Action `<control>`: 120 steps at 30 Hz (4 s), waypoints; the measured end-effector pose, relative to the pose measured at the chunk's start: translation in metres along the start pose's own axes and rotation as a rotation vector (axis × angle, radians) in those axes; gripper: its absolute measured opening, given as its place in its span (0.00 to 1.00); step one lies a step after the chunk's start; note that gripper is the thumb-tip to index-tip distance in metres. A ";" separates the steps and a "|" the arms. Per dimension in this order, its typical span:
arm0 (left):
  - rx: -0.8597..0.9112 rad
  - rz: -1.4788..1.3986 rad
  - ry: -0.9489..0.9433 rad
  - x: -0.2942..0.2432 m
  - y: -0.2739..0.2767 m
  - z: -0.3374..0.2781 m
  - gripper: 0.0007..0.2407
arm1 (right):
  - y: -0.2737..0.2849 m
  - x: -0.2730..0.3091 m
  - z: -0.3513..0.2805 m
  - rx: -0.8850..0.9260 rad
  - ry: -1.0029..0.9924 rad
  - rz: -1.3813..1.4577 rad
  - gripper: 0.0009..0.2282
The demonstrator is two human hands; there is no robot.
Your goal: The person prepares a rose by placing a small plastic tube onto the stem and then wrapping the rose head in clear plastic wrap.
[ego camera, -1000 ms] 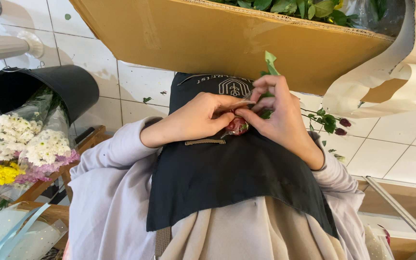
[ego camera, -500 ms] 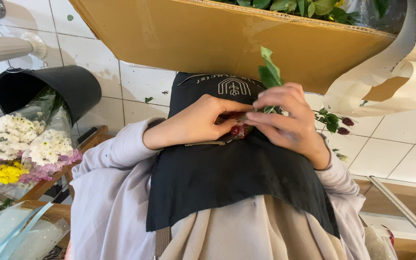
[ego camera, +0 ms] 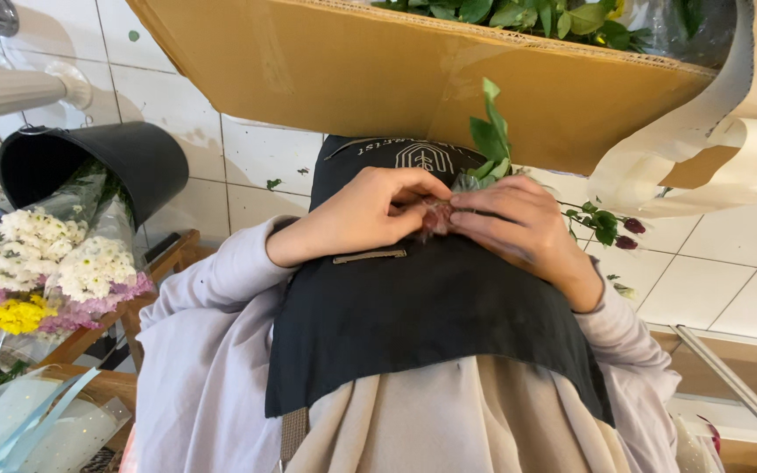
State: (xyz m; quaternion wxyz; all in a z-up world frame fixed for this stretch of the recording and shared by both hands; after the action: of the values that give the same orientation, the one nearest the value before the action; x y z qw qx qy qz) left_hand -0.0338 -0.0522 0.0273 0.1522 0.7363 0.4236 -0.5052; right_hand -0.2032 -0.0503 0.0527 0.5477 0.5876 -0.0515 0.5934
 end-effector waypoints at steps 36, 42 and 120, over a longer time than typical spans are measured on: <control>-0.694 -0.136 -0.729 -0.069 0.015 -0.020 0.17 | 0.037 0.052 0.067 -0.666 0.211 -0.326 0.03; -0.613 -0.239 -0.688 -0.070 0.015 -0.024 0.16 | 0.028 0.053 0.066 -0.662 0.265 -0.414 0.04; -1.033 -0.219 -0.516 0.010 0.069 -0.099 0.14 | -0.069 -0.290 0.215 0.804 -0.967 -0.416 0.08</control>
State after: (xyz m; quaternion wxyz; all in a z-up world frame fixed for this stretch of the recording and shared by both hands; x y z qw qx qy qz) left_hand 0.0819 -0.0240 0.0488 0.5363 0.3720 0.6377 -0.4091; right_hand -0.1006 -0.3458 -0.1409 0.3040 0.9442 0.0485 0.1173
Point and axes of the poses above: each hand's wrist, its own z-axis towards the middle knuckle, its own y-axis out of the back of the hand, x = y × z, the point moved 5 cm from there along z, towards the middle knuckle, and after that the axes turned 5 degrees about -z, right-handed, at the moved point
